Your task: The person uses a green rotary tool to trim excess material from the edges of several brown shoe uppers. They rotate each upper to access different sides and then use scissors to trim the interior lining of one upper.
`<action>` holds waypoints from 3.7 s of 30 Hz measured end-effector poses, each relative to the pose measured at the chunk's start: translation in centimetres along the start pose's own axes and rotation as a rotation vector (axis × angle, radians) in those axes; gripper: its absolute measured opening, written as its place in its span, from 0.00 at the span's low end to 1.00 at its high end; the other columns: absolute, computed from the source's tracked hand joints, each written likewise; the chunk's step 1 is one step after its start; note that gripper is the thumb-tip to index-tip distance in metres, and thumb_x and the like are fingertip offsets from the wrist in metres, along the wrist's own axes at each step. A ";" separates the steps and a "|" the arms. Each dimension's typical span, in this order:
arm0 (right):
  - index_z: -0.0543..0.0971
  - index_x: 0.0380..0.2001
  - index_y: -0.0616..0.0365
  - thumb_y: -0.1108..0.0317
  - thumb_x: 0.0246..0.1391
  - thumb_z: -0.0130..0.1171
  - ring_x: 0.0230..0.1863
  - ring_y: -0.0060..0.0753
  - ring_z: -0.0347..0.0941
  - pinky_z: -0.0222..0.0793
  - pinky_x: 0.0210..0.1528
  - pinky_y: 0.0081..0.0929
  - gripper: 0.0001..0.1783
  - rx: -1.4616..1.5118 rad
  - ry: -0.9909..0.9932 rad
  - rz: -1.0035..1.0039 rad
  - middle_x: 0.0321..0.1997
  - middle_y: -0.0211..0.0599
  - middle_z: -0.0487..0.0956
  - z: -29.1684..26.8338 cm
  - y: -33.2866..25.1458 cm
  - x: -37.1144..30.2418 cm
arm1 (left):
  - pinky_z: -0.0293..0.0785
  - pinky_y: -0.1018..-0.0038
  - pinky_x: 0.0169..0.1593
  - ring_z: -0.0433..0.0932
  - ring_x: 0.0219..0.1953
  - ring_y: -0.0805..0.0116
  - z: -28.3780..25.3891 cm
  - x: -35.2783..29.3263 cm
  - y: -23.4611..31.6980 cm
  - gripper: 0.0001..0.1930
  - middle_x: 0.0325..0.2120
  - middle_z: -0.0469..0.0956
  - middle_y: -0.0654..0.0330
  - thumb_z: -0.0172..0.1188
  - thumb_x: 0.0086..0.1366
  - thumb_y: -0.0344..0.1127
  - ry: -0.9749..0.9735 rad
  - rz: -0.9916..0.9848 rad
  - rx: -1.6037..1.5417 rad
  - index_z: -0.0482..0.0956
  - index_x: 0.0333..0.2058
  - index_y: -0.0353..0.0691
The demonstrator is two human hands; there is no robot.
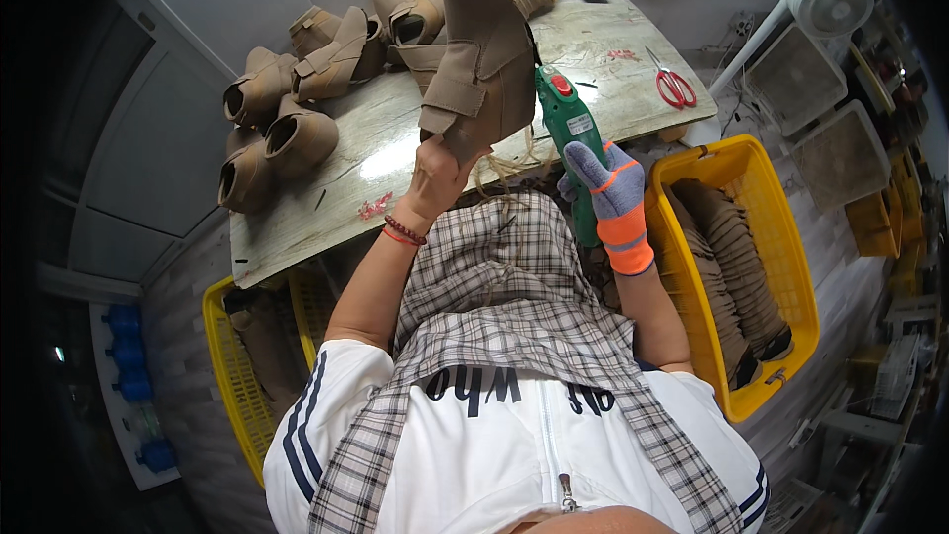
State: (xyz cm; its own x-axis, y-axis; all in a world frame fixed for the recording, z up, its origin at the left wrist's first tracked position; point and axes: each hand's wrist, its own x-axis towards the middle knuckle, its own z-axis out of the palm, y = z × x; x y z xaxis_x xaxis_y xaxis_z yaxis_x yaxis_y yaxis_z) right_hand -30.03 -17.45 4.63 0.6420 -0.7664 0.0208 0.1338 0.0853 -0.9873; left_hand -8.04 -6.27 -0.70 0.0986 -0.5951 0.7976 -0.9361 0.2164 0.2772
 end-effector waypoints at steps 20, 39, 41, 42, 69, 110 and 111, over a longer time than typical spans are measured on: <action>0.79 0.38 0.60 0.55 0.42 0.75 0.25 0.25 0.78 0.74 0.30 0.23 0.25 -0.704 0.210 -0.497 0.26 0.36 0.81 -5.3 4.7 -1.1 | 0.73 0.56 0.58 0.75 0.53 0.53 -9.7 2.9 -5.0 0.16 0.51 0.74 0.44 0.46 0.70 0.30 0.207 -1.094 -2.135 0.69 0.52 0.26; 0.82 0.35 0.57 0.52 0.30 0.78 0.25 0.42 0.75 0.72 0.28 0.32 0.28 -0.868 0.066 -0.899 0.26 0.40 0.80 -4.6 4.0 -1.2 | 0.70 0.55 0.60 0.75 0.52 0.50 -8.4 0.5 -6.5 0.15 0.50 0.73 0.39 0.47 0.69 0.28 0.352 -1.382 -2.340 0.69 0.51 0.23; 0.82 0.35 0.57 0.54 0.29 0.79 0.26 0.43 0.76 0.72 0.29 0.32 0.29 -0.877 0.053 -0.910 0.27 0.40 0.80 -4.5 4.0 -1.1 | 0.71 0.55 0.60 0.75 0.52 0.50 -8.0 0.6 -6.3 0.15 0.49 0.73 0.39 0.47 0.69 0.28 0.350 -1.398 -2.350 0.68 0.51 0.23; 0.81 0.36 0.58 0.55 0.29 0.80 0.27 0.43 0.77 0.73 0.30 0.31 0.30 -0.887 0.044 -0.901 0.29 0.41 0.81 -4.5 4.1 -1.2 | 0.71 0.55 0.60 0.75 0.52 0.49 -7.8 0.7 -6.1 0.15 0.49 0.73 0.39 0.47 0.69 0.28 0.344 -1.395 -2.371 0.68 0.51 0.23; 0.77 0.45 0.62 0.69 0.41 0.74 0.33 0.20 0.75 0.73 0.36 0.21 0.26 -0.478 0.076 -0.548 0.33 0.33 0.82 -2.0 5.8 -2.9 | 0.75 0.73 0.38 0.79 0.30 0.66 -18.6 14.2 -19.0 0.20 0.26 0.80 0.59 0.63 0.61 0.42 0.243 -0.298 0.747 0.77 0.45 0.32; 0.79 0.39 0.64 0.61 0.42 0.76 0.28 0.13 0.73 0.71 0.31 0.16 0.24 -0.380 0.043 -0.301 0.28 0.31 0.81 1.7 4.2 -1.7 | 0.75 0.70 0.52 0.79 0.46 0.68 0.1 -1.0 1.4 0.16 0.46 0.80 0.58 0.57 0.62 0.20 0.565 -0.687 -1.275 0.78 0.49 0.35; 0.79 0.39 0.64 0.62 0.42 0.76 0.28 0.13 0.72 0.71 0.31 0.16 0.24 -0.366 0.046 -0.298 0.28 0.30 0.80 1.7 4.1 -1.7 | 0.76 0.71 0.51 0.79 0.46 0.68 0.1 -0.8 1.8 0.16 0.45 0.80 0.58 0.57 0.62 0.20 0.548 -0.695 -1.257 0.77 0.50 0.35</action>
State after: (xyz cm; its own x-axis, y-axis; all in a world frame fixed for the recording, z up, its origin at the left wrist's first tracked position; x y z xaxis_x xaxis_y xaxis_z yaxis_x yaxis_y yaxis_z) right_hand -29.28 -14.74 0.84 0.5809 -0.7514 0.3131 0.0275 -0.3663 -0.9301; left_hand -9.82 -5.52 -0.92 0.7536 -0.5638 0.3381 0.1987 0.6856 0.7003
